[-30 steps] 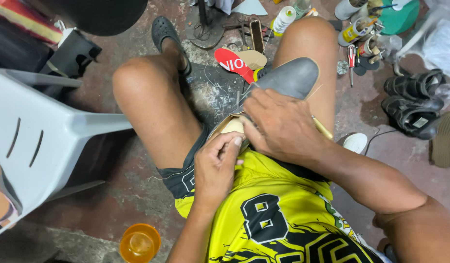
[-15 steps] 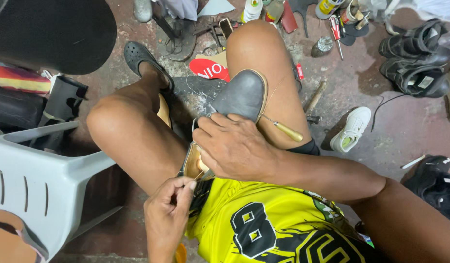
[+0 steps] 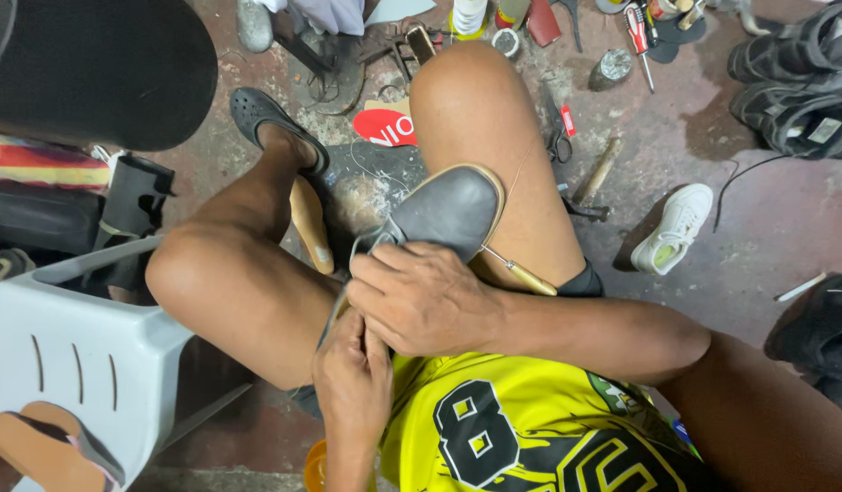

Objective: The person stitches the sole of a shoe using an awl and thread, pulling the thread tight through the leather repeatedly while holding the shoe on their lap.

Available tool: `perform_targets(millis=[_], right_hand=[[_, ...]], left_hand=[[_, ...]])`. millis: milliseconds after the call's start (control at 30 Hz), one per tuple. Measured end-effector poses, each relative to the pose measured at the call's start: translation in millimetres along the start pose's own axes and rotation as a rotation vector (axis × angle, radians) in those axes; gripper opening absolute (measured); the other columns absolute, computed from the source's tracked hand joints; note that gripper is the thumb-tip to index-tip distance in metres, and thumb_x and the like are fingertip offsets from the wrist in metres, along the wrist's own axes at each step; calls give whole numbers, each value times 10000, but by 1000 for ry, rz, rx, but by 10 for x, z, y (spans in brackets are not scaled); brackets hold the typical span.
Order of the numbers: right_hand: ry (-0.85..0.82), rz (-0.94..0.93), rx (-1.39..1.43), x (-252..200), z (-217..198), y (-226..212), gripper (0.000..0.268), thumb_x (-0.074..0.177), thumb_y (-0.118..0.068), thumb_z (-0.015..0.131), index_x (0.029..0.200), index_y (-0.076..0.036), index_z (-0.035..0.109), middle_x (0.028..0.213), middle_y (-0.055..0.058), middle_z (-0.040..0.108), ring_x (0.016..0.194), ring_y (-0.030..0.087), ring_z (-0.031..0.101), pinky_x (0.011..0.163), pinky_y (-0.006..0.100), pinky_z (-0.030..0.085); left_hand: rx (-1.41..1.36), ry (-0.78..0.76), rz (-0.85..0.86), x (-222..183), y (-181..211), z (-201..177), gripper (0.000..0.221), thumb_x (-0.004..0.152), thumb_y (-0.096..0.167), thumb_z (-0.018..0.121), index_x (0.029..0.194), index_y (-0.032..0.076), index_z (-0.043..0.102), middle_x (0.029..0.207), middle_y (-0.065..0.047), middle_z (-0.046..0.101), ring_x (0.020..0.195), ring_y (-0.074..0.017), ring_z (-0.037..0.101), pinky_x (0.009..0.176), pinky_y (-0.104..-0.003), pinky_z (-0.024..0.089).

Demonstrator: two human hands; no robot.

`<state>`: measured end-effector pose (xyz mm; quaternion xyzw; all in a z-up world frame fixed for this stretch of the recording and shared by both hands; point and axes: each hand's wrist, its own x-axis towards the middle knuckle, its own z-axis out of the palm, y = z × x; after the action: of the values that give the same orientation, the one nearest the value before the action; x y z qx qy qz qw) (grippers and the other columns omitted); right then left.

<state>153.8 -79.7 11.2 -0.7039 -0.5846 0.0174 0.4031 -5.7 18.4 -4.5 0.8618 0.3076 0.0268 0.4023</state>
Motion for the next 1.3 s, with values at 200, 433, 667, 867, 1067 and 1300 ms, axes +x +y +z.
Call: perform_targets(millis=[200, 433, 667, 867, 1067, 1300], right_hand=[[50, -149, 109, -141, 117, 48, 198, 820, -207, 709, 894, -66, 592, 944, 80, 542, 875, 242, 574, 739, 378, 487], [-1, -140, 139, -235, 119, 150, 206, 794, -217, 714, 866, -65, 595, 944, 74, 556, 882, 243, 585, 719, 367, 487], [-217, 5, 89, -215, -209, 80, 223, 848, -235, 735, 932, -55, 633, 981, 75, 577, 945, 239, 596, 764, 363, 515], [-154, 241, -355, -159, -1182, 366, 656, 786, -476, 667, 1291, -78, 537, 1244, 192, 596, 1134, 391, 585, 915, 479, 469], [-387, 581, 56, -124, -1038, 763, 328, 1010, -323, 550, 1201, -56, 554, 1022, 185, 698, 926, 418, 669, 762, 534, 480], [-569, 528, -97, 231, -981, 901, 311, 1043, -401, 511, 1116, -107, 577, 882, 163, 692, 863, 385, 688, 752, 519, 499]], left_hand=[[-263, -340, 69, 183, -691, 242, 234, 865, 124, 643, 1072, 20, 677, 1035, -135, 735, 997, -259, 717, 799, -399, 563], [-327, -461, 124, 504, -993, 769, 244, 870, 125, 641, 1086, 16, 670, 1050, -138, 730, 1009, -260, 712, 813, -401, 557], [-420, -610, 106, 741, -735, 1112, 255, 875, 127, 638, 1101, 12, 662, 1066, -140, 724, 1020, -262, 708, 827, -404, 551], [-498, -704, 43, 710, -735, 1135, 264, 879, 128, 636, 1114, 9, 656, 1079, -143, 720, 1030, -263, 704, 838, -406, 546], [-567, -857, 12, 705, -726, 1206, 273, 884, 129, 634, 1127, 5, 650, 1093, -145, 715, 1040, -265, 700, 850, -408, 540], [-649, -827, -27, 711, -671, 1248, 284, 889, 131, 632, 1141, 1, 642, 1109, -148, 709, 1052, -267, 695, 863, -410, 534]])
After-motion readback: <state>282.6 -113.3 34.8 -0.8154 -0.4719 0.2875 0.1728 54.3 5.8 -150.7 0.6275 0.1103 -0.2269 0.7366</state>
